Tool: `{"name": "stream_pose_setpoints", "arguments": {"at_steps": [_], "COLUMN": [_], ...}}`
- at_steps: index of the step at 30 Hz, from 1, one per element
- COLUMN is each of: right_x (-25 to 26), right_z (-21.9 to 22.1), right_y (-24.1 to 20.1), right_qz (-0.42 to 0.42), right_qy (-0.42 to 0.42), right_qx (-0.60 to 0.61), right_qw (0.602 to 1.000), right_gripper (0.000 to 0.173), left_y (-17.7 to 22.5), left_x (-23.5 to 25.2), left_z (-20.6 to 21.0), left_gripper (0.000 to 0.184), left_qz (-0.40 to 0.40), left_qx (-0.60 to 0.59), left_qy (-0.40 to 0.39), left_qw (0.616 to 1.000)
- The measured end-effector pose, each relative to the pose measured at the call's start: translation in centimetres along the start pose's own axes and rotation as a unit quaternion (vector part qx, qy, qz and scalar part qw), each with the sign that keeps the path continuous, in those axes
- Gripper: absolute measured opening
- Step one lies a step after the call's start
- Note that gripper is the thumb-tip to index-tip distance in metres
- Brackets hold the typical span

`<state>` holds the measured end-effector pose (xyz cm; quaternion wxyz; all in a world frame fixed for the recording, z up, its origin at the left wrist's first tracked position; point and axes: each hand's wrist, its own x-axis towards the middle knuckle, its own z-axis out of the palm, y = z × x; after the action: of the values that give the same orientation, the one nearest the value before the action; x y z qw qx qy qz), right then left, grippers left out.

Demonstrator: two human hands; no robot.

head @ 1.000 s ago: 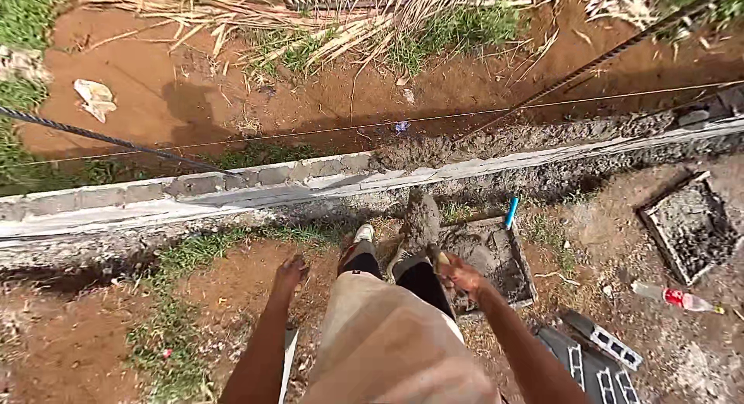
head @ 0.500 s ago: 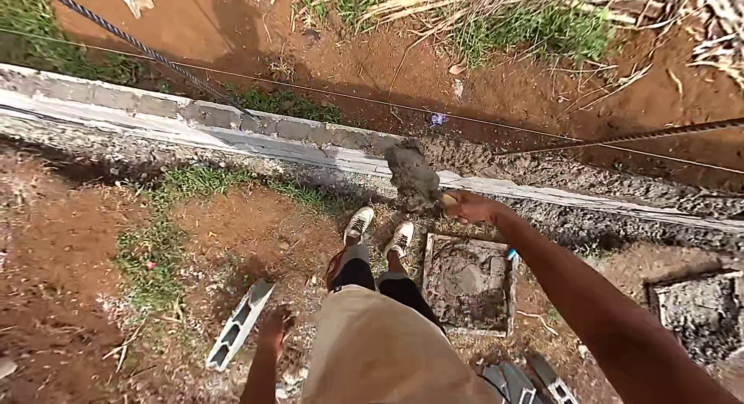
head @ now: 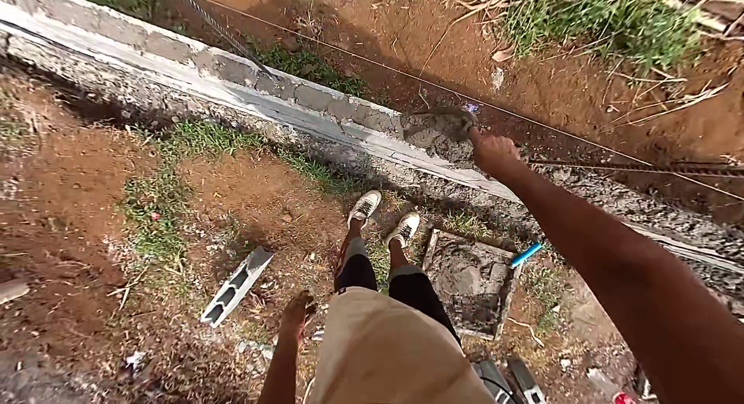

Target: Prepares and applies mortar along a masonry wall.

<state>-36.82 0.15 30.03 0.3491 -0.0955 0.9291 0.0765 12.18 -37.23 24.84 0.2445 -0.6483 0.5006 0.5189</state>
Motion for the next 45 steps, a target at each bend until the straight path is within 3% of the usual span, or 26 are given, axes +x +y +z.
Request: {"name": "stream_pose_setpoints", "arguments": {"at_steps": [12, 15, 22, 25, 28, 31, 35, 40, 45], "right_x": [-4.1, -6.1, -10.8, -13.6, -15.4, -15.0, -12.9, -13.0, -14.2], "right_z": [3.1, 3.8, 3.6, 2.1, 0.8, 0.2, -0.6, 0.2, 2.7], "right_y": [0.0, 1.1, 4.1, 2.0, -1.9, -6.0, -9.5, -7.9, -4.2], "right_qz": [0.069, 0.104, 0.197, 0.231, 0.204, 0.154, 0.159, 0.201, 0.260], "right_qy": [0.037, 0.071, 0.047, 0.032, -0.031, -0.072, -0.077, -0.074, -0.043], "right_qx": [0.049, 0.102, 0.127, 0.220, 0.379, 0.478, 0.526, 0.603, 0.617], "right_qw": [0.996, 0.987, 0.971, 0.947, 0.902, 0.862, 0.832, 0.768, 0.742], "right_gripper": [0.044, 0.043, 0.045, 0.044, 0.052, 0.050, 0.049, 0.041, 0.037], "left_y": [10.7, 12.3, 13.4, 14.2, 15.4, 16.3, 18.9, 22.2, 23.5], "left_x": [1.8, 1.8, 3.3, 3.5, 3.4, 3.8, 3.4, 2.9, 4.6], "left_z": [0.1, 0.5, 0.9, 1.0, 1.6, 2.6, 4.1, 4.6, 3.0], "left_gripper": [0.035, 0.038, 0.042, 0.042, 0.043, 0.045, 0.043, 0.043, 0.043], "left_qz": [0.084, 0.093, 0.067, 0.090, 0.104, 0.111, 0.130, 0.144, 0.153], "left_qx": [0.025, 0.038, 0.079, 0.110, 0.133, 0.137, 0.134, 0.125, 0.120], "left_qy": [-0.006, -0.016, -0.034, -0.042, -0.058, -0.078, -0.103, -0.116, -0.125], "left_qw": [0.996, 0.995, 0.994, 0.989, 0.984, 0.981, 0.977, 0.975, 0.973]}}
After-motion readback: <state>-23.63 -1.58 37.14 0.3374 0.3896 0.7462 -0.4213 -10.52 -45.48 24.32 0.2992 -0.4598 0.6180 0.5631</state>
